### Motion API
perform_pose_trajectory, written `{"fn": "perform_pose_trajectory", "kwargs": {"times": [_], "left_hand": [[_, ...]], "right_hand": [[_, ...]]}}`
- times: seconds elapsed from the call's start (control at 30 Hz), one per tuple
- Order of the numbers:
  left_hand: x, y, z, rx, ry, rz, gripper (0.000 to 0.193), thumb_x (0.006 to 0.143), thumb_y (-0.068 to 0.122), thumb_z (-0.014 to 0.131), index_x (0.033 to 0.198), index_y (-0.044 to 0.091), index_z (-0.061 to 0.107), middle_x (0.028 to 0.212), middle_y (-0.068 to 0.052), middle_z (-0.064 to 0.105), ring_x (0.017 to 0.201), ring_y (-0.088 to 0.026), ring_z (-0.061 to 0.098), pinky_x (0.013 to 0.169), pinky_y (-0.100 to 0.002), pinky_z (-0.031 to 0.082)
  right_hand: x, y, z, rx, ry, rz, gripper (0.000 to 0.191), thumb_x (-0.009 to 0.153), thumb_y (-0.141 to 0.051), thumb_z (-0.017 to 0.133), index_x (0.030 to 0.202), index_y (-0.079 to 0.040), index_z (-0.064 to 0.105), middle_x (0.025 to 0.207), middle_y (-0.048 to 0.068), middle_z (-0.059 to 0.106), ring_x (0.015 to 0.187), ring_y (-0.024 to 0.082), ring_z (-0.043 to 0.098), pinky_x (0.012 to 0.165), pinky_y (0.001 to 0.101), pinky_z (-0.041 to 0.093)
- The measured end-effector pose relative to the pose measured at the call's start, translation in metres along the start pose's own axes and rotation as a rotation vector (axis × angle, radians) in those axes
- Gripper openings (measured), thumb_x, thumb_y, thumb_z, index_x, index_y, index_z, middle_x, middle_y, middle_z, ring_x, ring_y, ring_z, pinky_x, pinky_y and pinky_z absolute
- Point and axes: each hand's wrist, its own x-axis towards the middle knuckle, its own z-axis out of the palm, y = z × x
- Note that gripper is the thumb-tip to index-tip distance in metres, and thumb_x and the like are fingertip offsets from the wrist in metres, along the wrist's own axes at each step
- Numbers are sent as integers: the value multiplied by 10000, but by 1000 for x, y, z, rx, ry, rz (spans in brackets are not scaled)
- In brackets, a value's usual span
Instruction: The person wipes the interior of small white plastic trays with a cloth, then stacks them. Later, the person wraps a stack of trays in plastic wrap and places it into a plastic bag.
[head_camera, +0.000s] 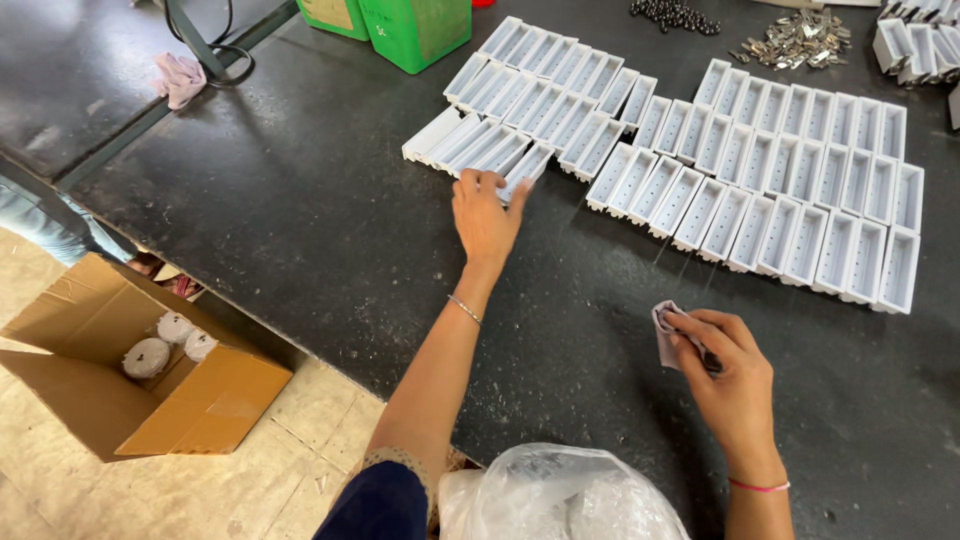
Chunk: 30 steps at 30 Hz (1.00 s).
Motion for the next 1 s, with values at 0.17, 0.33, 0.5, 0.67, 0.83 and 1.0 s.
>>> {"fn": "perform_pose_trajectory", "kwargs": {"times": [0.17,0.33,0.5,0.67,0.83,1.0], "left_hand": [[51,-37,24,112,-4,57,337,997,314,656,1224,68,615,1229,-124,579,1187,-341,543,990,-484,420],[85,-57,43,283,-250,159,598,990,481,580,1429,77,530,1476,-140,510,1378,-359,420,1128,-518,305],[71,-50,50,350,-392,88,685,984,553,536,1489,92,492,1535,-111,484,1451,-338,374,1181,-519,270],[66,-42,52,401,-481,0,755,995,590,439,1547,77,394,1613,-131,368,1427,-343,355,1162,-532,248],[72,-37,55,409,-571,-58,814,1001,632,381,1593,81,287,1678,-120,232,1517,-320,239,1201,-535,195],[71,-29,55,433,-663,-70,863,985,650,387,1611,81,215,1691,-114,176,1545,-312,184,1210,-546,163]], "right_hand": [[11,6,5,13,-10,16,250,908,-41,704,1148,-85,758,1129,52,699,871,152,685,752,272,551],[17,7,7,14,-13,12,256,902,-43,711,1149,-84,761,1119,53,703,887,152,692,765,278,552],[20,7,7,27,-27,43,262,905,-38,697,1155,-84,758,1128,52,700,882,151,693,762,277,563],[18,6,6,48,-40,48,253,908,-41,697,1151,-85,756,1140,50,696,906,145,695,764,273,573],[16,2,3,5,-29,42,260,906,-34,699,1151,-90,766,1133,49,702,883,156,689,759,289,558],[14,2,1,63,-35,38,259,908,-39,692,1153,-95,755,1127,46,696,899,149,696,763,276,567]]}}
